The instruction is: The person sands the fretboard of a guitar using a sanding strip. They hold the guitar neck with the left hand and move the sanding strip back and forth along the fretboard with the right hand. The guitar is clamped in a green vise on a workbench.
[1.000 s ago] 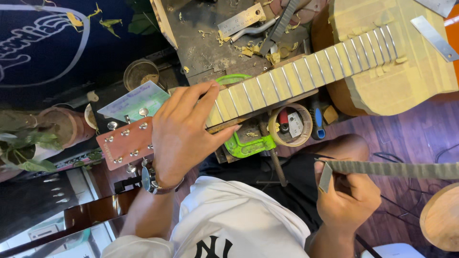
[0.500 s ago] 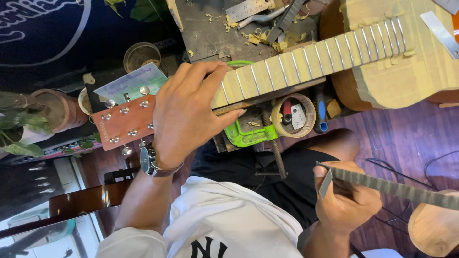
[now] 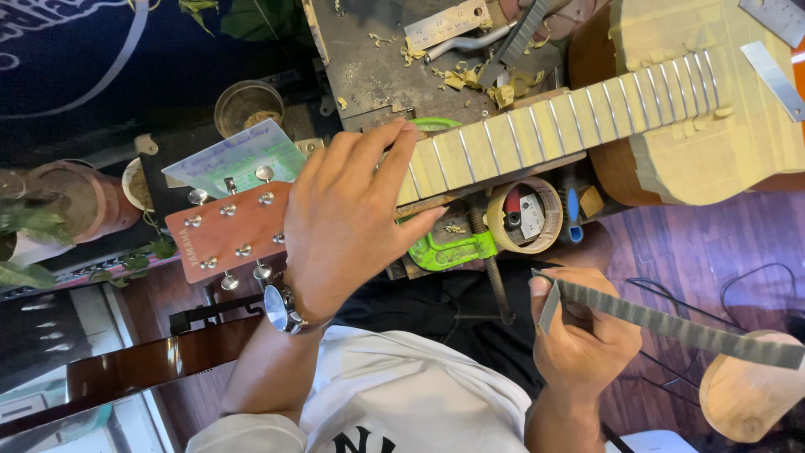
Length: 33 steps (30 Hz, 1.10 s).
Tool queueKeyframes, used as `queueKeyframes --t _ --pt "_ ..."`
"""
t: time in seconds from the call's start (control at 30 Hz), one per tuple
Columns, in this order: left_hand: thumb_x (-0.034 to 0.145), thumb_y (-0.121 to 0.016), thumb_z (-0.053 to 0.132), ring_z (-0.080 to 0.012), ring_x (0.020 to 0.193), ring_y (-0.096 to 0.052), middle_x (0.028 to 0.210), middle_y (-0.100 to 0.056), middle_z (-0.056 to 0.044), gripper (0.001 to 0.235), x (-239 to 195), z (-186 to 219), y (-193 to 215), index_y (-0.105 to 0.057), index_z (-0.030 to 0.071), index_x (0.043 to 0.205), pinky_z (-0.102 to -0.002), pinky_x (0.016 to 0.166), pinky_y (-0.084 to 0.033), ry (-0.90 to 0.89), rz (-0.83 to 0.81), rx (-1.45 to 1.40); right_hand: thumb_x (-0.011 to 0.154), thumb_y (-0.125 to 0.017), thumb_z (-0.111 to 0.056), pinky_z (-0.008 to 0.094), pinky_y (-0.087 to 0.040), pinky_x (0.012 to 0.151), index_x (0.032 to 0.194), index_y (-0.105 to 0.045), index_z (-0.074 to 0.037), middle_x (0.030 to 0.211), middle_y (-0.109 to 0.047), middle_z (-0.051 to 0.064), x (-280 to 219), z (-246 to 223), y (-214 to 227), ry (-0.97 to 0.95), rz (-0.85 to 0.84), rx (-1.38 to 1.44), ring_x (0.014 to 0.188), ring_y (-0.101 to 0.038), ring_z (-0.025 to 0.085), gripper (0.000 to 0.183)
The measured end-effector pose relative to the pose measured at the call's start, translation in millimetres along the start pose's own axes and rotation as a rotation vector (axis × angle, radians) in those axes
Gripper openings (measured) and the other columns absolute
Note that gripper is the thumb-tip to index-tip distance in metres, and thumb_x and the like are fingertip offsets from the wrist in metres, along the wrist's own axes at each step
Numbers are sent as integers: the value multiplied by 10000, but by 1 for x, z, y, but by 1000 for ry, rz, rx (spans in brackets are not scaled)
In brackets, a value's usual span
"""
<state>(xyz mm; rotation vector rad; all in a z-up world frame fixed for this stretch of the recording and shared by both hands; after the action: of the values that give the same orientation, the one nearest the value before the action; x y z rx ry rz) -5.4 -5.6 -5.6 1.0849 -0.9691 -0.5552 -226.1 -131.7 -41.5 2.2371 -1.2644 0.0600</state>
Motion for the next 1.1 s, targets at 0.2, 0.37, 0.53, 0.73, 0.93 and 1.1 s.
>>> queueKeyframes --t 0.2,0.37,0.53,0.73,0.93,1.1 --pt "740 -896 621 -227 1015 -612 1295 -666 -25 818 2 0 3 -653 79 1302 -354 778 -495 -17 -4 40 887 -735 112 275 -499 643 886 -653 84 842 -659 213 16 -12 -18 33 -2 54 723 -642 247 86" --pt "787 -882 570 -230 1032 -630 1282 -676 -57 767 3 -2 5 -664 38 1294 -360 760 -483 -22 2 -11 858 -776 50 308 -523 673 881 -681 62 823 -683 207 35 -29 -34 161 -54 -35 708 -651 256 99" --pt "858 -855 520 -241 1075 -662 1312 -686 -92 677 4 -4 4 -670 17 1272 -367 753 -492 -25 4 -91 854 -808 34 277 -412 567 868 -682 35 821 -652 193 48 -38 -49 215 -31 -142 609 -554 194 127" --pt "1055 -591 477 -252 1118 -699 1342 -685 -112 526 4 -3 3 -638 14 1299 -377 743 -509 11 3 -142 897 -773 -26 340 -437 615 884 -671 35 831 -633 189 56 -42 -62 308 -47 -284 672 -560 249 119" --pt "1104 -406 388 -212 1108 -706 1301 -702 -74 464 11 -4 9 -679 47 1260 -327 786 -528 30 35 -102 892 -757 -19 324 -352 563 839 -615 49 774 -591 188 58 -43 -71 298 -29 -302 617 -489 229 167" --pt "1110 -345 283 -231 1058 -723 1247 -734 -90 445 15 -6 9 -695 26 1206 -326 757 -526 41 38 -152 851 -782 72 328 -363 557 821 -613 65 757 -612 199 57 -39 -72 303 -21 -323 617 -518 245 171"
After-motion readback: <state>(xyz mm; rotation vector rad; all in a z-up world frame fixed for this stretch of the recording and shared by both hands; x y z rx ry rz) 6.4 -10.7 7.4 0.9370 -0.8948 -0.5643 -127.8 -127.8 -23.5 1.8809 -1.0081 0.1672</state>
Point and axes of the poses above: each hand's wrist, its own x-axis towards the middle knuckle, its own y-axis out of the back of the hand, z = x × y, the point moved 1 cm from there along x, towards the middle knuckle
